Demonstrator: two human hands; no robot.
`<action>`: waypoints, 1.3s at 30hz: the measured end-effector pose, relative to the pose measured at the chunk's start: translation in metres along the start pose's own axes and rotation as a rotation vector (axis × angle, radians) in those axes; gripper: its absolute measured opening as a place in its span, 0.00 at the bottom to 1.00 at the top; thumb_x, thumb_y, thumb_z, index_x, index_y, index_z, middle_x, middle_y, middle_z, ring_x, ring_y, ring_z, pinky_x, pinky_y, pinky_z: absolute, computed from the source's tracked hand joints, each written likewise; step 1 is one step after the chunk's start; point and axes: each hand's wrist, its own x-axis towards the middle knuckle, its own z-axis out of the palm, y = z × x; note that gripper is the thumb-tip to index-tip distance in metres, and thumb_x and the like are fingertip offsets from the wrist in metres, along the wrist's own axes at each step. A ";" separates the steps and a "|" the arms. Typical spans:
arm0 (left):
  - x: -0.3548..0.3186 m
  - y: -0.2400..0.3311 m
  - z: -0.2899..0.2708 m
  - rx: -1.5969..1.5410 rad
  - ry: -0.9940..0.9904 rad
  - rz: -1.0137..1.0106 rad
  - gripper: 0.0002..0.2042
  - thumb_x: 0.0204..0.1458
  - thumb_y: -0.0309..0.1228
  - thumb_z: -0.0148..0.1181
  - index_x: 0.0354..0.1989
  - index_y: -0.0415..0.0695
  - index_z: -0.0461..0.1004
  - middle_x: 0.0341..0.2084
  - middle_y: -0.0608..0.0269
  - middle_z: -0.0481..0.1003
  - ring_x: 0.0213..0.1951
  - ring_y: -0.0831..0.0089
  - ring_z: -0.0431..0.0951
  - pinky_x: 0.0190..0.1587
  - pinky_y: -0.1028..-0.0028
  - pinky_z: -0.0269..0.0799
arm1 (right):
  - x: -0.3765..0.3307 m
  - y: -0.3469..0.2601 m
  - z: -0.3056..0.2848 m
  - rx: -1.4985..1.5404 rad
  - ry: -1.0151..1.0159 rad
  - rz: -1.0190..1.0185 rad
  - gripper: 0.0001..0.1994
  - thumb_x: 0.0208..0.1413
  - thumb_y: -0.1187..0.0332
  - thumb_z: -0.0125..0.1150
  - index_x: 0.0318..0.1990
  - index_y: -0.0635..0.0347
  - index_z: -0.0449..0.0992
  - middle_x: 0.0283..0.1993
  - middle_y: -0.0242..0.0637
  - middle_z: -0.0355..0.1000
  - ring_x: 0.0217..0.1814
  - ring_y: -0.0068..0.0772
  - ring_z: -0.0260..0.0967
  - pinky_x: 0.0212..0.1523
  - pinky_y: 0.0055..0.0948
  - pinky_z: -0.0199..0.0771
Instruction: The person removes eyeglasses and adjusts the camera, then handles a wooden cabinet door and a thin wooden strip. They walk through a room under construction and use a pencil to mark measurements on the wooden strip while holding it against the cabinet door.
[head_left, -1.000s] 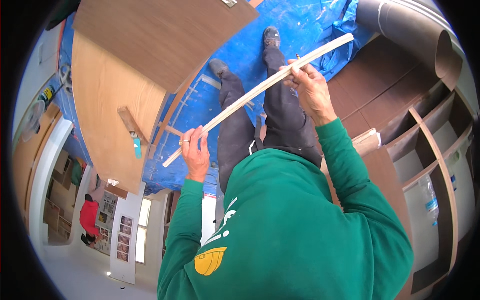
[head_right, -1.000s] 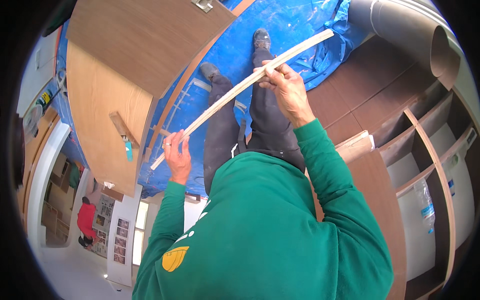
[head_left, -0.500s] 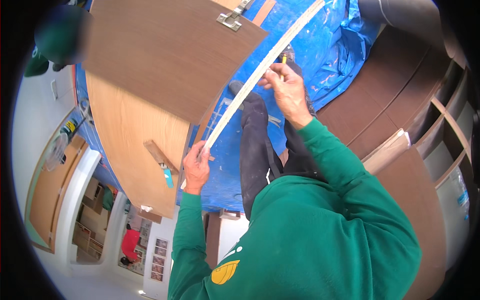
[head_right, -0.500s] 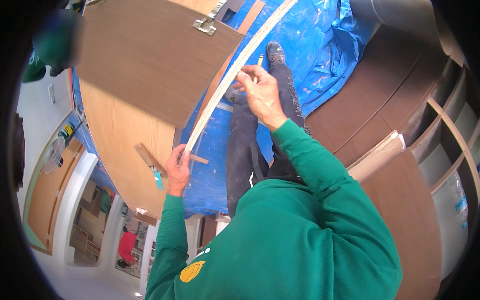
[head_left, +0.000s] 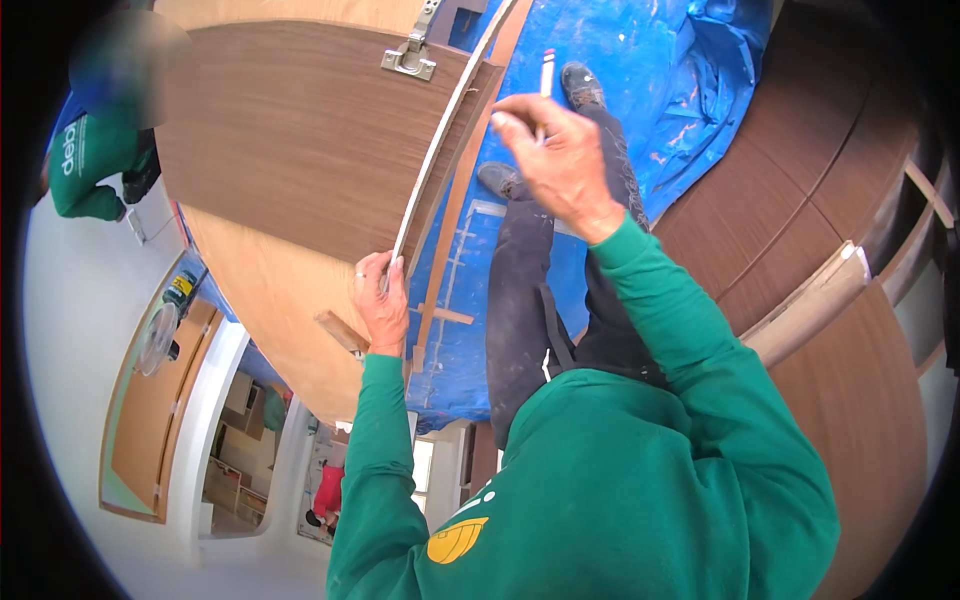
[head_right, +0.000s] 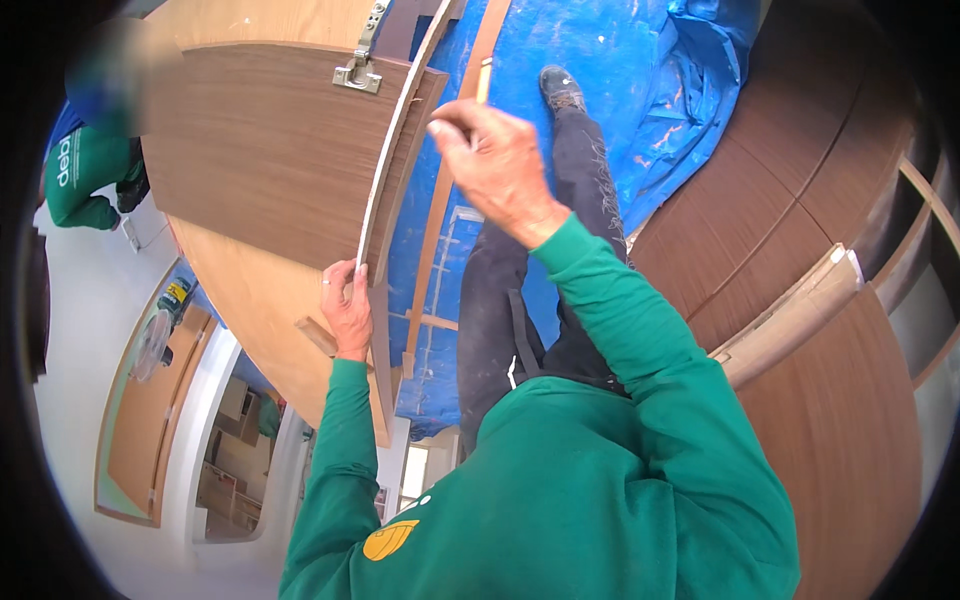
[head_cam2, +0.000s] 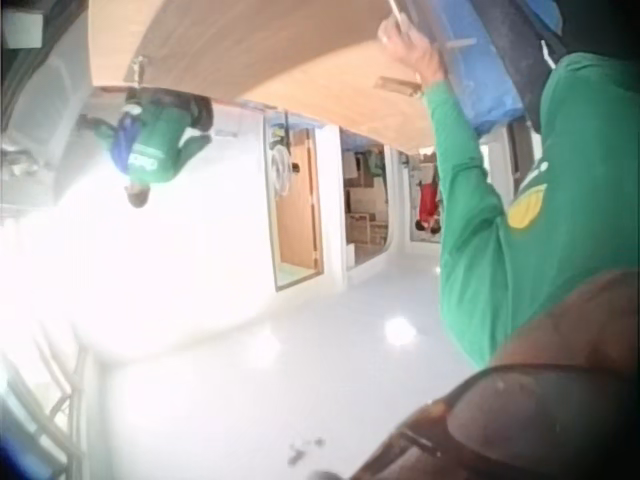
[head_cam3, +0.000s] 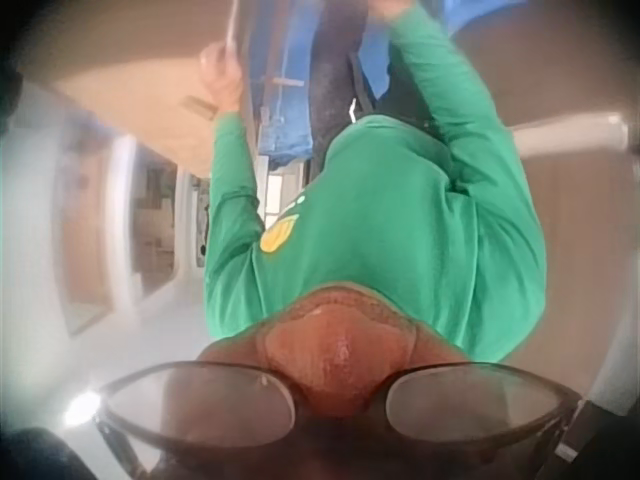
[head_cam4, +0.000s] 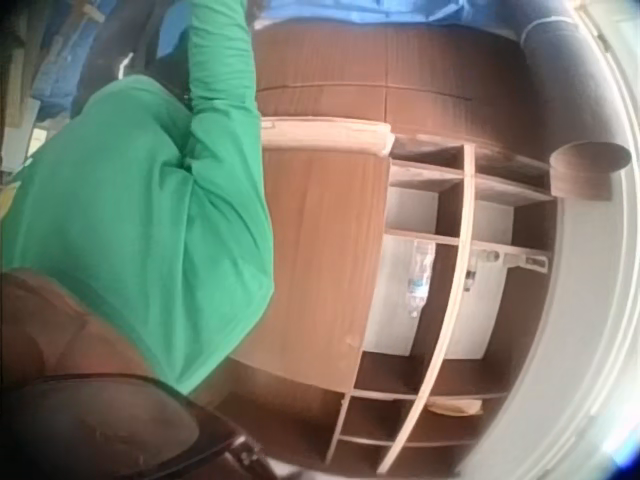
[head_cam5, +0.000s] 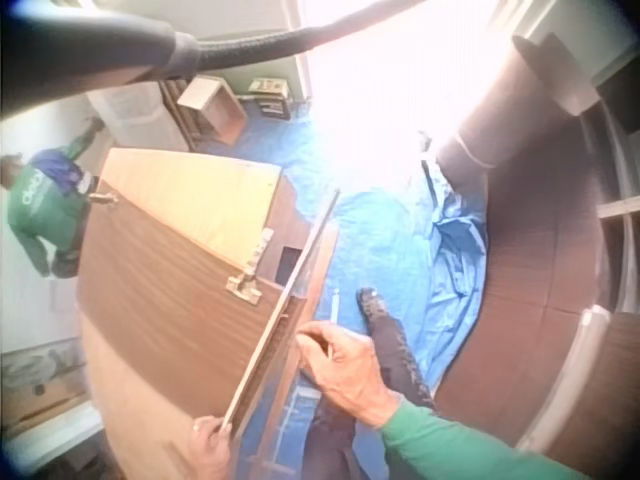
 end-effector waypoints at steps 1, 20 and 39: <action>-0.001 0.003 0.002 0.000 0.009 -0.019 0.06 0.60 0.23 0.66 0.44 0.38 0.81 0.38 0.57 0.77 0.39 0.67 0.78 0.40 0.70 0.75 | 0.007 0.005 -0.008 -0.040 0.047 -0.042 0.07 0.60 0.69 0.67 0.42 0.63 0.83 0.32 0.41 0.80 0.28 0.28 0.74 0.32 0.31 0.76; 0.031 -0.009 -0.036 -0.231 -0.323 -0.433 0.09 0.57 0.27 0.70 0.44 0.35 0.83 0.34 0.62 0.79 0.38 0.75 0.78 0.43 0.74 0.73 | 0.122 0.009 -0.010 0.433 -0.259 0.272 0.20 0.62 0.60 0.70 0.52 0.68 0.80 0.41 0.35 0.80 0.38 0.22 0.76 0.39 0.21 0.74; 0.205 0.049 0.018 0.332 -0.110 0.760 0.34 0.60 0.39 0.65 0.74 0.46 0.62 0.73 0.42 0.58 0.74 0.42 0.58 0.72 0.44 0.54 | 0.053 0.074 -0.057 0.323 -0.113 0.163 0.26 0.69 0.59 0.60 0.67 0.66 0.68 0.44 0.38 0.83 0.45 0.28 0.79 0.48 0.29 0.78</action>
